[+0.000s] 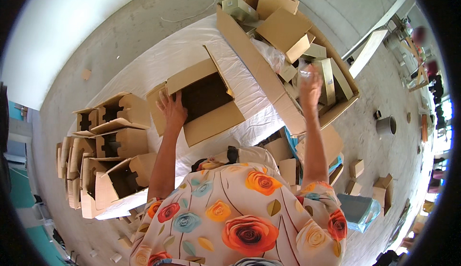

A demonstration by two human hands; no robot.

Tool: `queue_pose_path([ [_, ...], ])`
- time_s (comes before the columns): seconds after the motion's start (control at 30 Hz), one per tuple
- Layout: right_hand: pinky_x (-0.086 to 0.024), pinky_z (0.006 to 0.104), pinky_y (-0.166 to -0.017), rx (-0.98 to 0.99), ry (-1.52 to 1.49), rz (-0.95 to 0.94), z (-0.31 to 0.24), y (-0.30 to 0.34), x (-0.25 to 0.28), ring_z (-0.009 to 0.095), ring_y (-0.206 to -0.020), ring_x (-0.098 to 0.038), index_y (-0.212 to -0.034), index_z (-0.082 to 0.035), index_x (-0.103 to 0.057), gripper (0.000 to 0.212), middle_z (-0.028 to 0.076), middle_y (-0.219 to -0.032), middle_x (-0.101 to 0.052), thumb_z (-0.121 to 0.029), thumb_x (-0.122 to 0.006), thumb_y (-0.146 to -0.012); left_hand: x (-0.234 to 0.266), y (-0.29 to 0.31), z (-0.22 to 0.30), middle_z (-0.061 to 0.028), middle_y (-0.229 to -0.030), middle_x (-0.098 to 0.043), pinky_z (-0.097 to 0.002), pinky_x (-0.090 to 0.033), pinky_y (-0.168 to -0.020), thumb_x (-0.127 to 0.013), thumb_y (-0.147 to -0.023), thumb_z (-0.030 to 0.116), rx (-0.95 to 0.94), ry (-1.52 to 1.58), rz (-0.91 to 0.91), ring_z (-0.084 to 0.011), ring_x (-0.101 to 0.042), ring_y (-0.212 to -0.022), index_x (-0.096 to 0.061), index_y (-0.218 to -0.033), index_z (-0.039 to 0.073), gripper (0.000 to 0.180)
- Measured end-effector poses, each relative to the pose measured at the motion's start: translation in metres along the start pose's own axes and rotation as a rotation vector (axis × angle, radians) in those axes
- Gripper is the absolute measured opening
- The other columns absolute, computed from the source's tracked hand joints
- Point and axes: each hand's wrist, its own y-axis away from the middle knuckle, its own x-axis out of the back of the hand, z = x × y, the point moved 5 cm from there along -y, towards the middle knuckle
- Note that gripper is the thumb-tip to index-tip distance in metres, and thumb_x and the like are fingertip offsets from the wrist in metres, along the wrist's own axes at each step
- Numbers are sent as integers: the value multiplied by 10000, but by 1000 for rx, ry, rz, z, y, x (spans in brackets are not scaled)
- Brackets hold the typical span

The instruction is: The person places cardboard inserts into cardboard boxes and closes the top flaps of the boxes by hand on a table.

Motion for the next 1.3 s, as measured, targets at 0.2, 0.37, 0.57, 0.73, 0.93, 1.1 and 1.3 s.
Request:
queue_pose_path([
  [0.2, -340, 467, -935, -302, 451, -185, 193, -33, -31, 345, -1160, -341, -1326, -67, -225, 786, 179, -1277, -333, -230, -661, -693, 20, -7, 10, -201, -1387, -208, -563, -259, -932, -602, -658, 8, -39, 191, 166, -414, -261, -1223, -279, -1351, 187, 785],
  [0.37, -399, 460, -876, -277, 662, -273, 151, -42, -15, 344, -1110, -368, -1264, -57, -300, 805, 149, -1184, -387, -194, -733, -600, 35, -18, 6, -209, -1338, -301, -467, -357, -833, -630, -695, 18, -12, 294, 292, -349, -446, -1032, -334, -1300, 148, 686],
  [0.57, -393, 434, -891, -337, 411, -104, 141, -40, -5, 323, -1088, -421, -1173, -15, -385, 656, 158, -1162, -440, -189, -711, -631, 19, -41, -12, -131, -971, -526, -376, -433, -627, -639, -705, -15, 281, 914, 400, -281, -537, -685, -391, -1143, 102, 517],
  [0.73, -390, 387, -888, -48, -89, 347, 32, -31, 56, 314, -1040, -465, -1177, 39, -412, 618, 164, -1067, -500, -160, -719, -678, 32, -48, -16, -104, -823, -532, -322, -438, -603, -634, -749, 43, 107, 768, 546, -220, -554, -694, -530, -976, 83, 253],
  [0.93, -527, 308, -694, -133, -1190, -117, -132, 1, 77, 190, -818, -607, -956, 13, -586, 272, 147, -903, -620, -68, -697, -721, 21, -40, -40, -82, -765, -586, -270, -456, -526, -622, -794, 161, 321, 890, 431, -144, -561, -598, -581, -899, 18, 181],
  [1.1, -441, 347, -856, 498, -1044, -602, -251, 39, 46, 239, -963, -560, -1126, -10, -480, 469, 117, -1054, -569, -25, -692, -708, 19, -24, -64, -108, -659, -600, -288, -445, -479, -648, -773, 225, 405, 990, 460, -163, -543, -463, -557, -904, -25, 296],
  [1.3, -354, 394, -944, 628, -684, -365, -243, 43, 8, 374, -1136, -401, -1246, -23, -362, 626, 206, -1193, -436, -54, -668, -701, 19, -16, -70, -107, -712, -561, -275, -445, -451, -641, -773, 242, 466, 1051, 616, -154, -529, -483, -507, -875, -11, 304],
])
